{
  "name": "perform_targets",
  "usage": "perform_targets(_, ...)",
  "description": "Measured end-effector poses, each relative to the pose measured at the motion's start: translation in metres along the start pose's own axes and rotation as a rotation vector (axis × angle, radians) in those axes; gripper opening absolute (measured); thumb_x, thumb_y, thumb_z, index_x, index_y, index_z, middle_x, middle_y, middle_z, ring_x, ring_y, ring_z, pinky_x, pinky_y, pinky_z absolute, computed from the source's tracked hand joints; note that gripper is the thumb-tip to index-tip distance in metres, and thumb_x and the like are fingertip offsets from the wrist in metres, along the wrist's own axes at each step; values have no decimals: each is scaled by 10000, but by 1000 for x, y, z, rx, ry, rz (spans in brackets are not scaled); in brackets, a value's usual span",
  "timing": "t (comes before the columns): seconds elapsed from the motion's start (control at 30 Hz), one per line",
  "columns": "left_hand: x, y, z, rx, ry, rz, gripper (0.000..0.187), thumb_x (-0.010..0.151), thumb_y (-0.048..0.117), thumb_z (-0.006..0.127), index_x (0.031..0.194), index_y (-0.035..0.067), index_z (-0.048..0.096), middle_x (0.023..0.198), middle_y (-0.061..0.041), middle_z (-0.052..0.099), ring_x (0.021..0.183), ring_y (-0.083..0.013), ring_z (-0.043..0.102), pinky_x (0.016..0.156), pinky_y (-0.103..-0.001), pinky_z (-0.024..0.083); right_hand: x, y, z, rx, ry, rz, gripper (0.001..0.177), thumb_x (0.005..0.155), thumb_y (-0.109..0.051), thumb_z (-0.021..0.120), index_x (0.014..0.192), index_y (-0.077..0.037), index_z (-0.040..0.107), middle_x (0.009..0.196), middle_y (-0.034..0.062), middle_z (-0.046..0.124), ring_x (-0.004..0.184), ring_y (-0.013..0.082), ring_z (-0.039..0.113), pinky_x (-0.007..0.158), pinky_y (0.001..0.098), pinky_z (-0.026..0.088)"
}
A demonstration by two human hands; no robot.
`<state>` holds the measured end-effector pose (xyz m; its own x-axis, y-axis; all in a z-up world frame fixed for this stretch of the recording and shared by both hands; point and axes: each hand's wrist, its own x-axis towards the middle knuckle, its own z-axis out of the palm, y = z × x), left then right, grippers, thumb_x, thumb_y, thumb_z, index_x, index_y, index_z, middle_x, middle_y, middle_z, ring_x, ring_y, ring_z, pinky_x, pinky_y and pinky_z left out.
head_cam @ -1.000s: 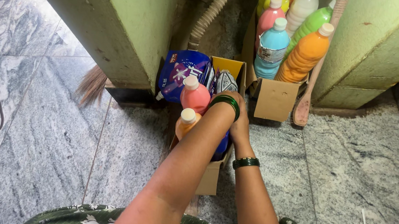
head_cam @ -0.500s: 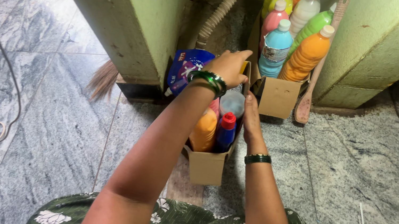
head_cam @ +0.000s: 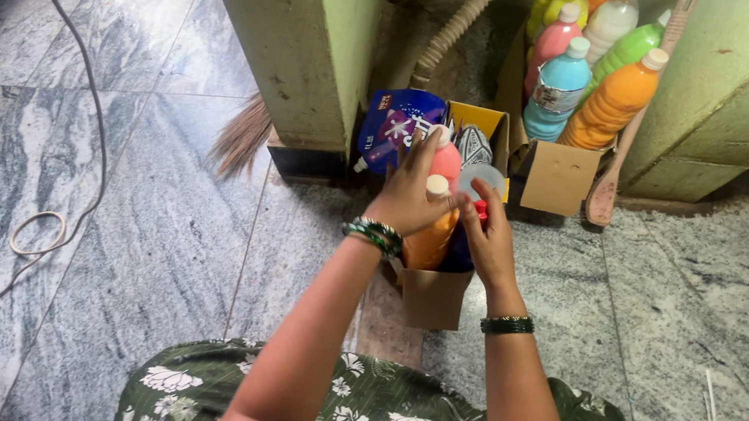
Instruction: The person organizes cleaning supplies in a cardboard box, placing bottles of detergent and a packet of detergent powder inside. They adjust the items to fit neatly and then place a wooden stick into the box.
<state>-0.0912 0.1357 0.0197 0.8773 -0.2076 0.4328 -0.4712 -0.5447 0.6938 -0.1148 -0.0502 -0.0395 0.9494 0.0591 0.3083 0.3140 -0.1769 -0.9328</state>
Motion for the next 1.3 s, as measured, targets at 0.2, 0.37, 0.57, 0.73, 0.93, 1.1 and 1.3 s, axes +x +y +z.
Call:
perform_targets(0.2,-41,1,16,37,-119,-306,1366,707,514,894,1642,129,-24,1689,-314,59,1542,-541,58,1166,-657,145,-15,14,8,-162,114,-54,577,1011,-342,623,1476,-37,467,1458,183,602,1355,300,579,1132,393,442)
perform_targets(0.37,-83,-29,27,99,-28,-170,1470,604,493,948,1639,79,-9,1659,-365,73,1544,-548,101,1257,-617,143,-34,28,16,-255,210,-131,678,1023,-358,639,1547,-15,380,1571,253,446,1471,404,426,1199,453,341)
perform_targets(0.57,-126,-63,42,12,-76,-265,1573,457,389,1023,1594,39,-5,1636,-366,33,1531,-526,58,1234,-528,176,-53,29,32,-167,314,-21,815,990,-456,653,1584,-26,297,1577,252,422,1462,387,425,1200,457,337)
perform_targets(0.73,-138,-64,57,-31,-141,-397,1506,489,269,983,1615,66,5,1655,-322,80,1498,-458,262,1162,-427,406,-62,30,44,-85,333,95,883,969,-551,613,1594,-47,245,1552,235,424,1422,358,458,1160,444,383)
perform_targets(0.93,-145,-70,58,-82,-37,-423,1365,577,171,924,1637,98,68,1615,-184,365,1398,-366,471,1064,-412,501,-73,32,56,-226,376,-5,835,1026,-551,552,1612,-41,246,1594,264,376,1450,399,431,1178,461,358)
perform_targets(1.1,-145,-86,70,-29,25,-398,1248,587,169,936,1596,112,205,1428,-210,563,1236,-403,586,960,-453,540,-71,36,63,-257,418,-56,804,1044,-529,549,1607,-30,265,1600,266,387,1464,404,431,1199,458,354)
perform_targets(1.3,-145,-109,85,5,-16,-387,1170,649,206,922,1596,140,238,1238,-229,670,1057,-436,664,835,-491,571,-74,40,56,-187,346,-17,800,994,-314,611,1622,-23,210,1596,257,372,1458,376,423,1204,444,340)
